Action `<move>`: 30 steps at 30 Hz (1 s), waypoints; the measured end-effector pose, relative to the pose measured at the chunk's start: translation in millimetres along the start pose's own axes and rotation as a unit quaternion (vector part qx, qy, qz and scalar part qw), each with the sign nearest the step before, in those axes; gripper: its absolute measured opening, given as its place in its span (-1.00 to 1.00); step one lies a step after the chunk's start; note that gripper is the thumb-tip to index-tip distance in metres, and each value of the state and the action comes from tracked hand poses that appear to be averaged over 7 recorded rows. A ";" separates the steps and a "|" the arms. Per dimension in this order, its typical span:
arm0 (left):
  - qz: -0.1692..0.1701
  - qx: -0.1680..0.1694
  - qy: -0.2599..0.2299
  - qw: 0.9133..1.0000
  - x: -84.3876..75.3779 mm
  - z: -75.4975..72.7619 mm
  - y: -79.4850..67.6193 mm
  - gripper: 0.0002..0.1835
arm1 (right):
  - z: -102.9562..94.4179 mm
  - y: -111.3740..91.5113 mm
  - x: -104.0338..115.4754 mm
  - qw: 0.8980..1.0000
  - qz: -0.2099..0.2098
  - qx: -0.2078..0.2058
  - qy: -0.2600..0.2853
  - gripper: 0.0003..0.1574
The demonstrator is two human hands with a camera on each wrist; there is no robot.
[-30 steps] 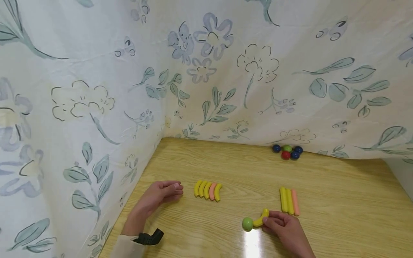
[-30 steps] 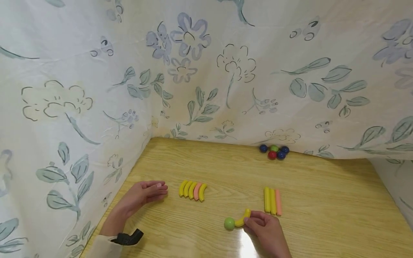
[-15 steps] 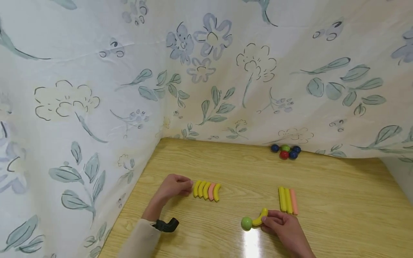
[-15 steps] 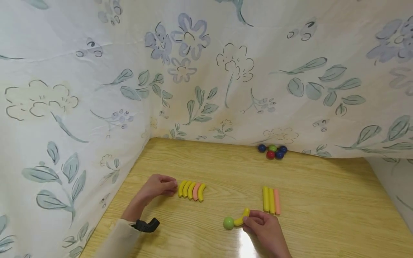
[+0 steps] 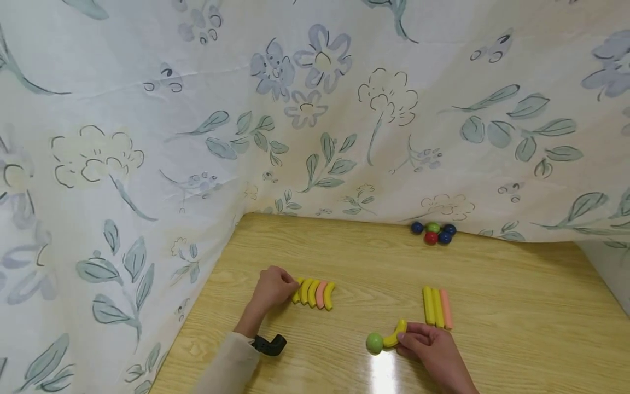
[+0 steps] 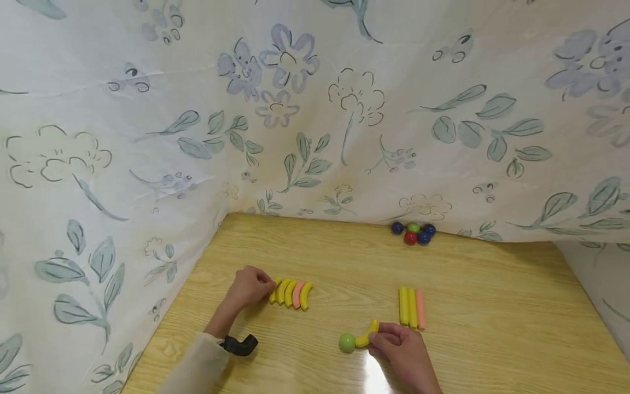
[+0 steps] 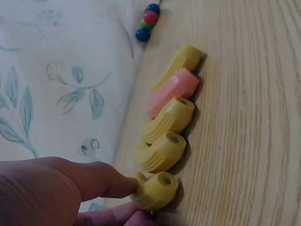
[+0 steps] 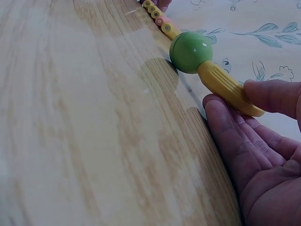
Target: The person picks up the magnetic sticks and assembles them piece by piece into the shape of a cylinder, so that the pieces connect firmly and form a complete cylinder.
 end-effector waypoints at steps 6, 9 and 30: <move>-0.029 -0.025 0.027 0.999 0.1 -7.6 -7.3 -0.77 | 0.0 1.2 0.1 1.000 0.004 0.003 -0.002 -0.36; -0.031 -0.043 0.021 0.998 1.7 -14.7 -11.9 -0.80 | -0.6 1.1 0.7 1.000 0.003 0.005 0.000 -0.36; -0.006 0.074 -0.330 0.941 -44.3 37.7 -67.9 -0.62 | -1.6 -2.4 3.8 1.000 0.026 -0.010 0.008 -0.39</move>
Point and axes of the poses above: each hand's wrist, its own y-axis towards the middle knuckle, its own z-axis out of the palm, x = y × z, the point moved 4 cm from there along y, towards the middle knuckle, and after that the axes turned 4 degrees about -y, right-handed, at the moved point
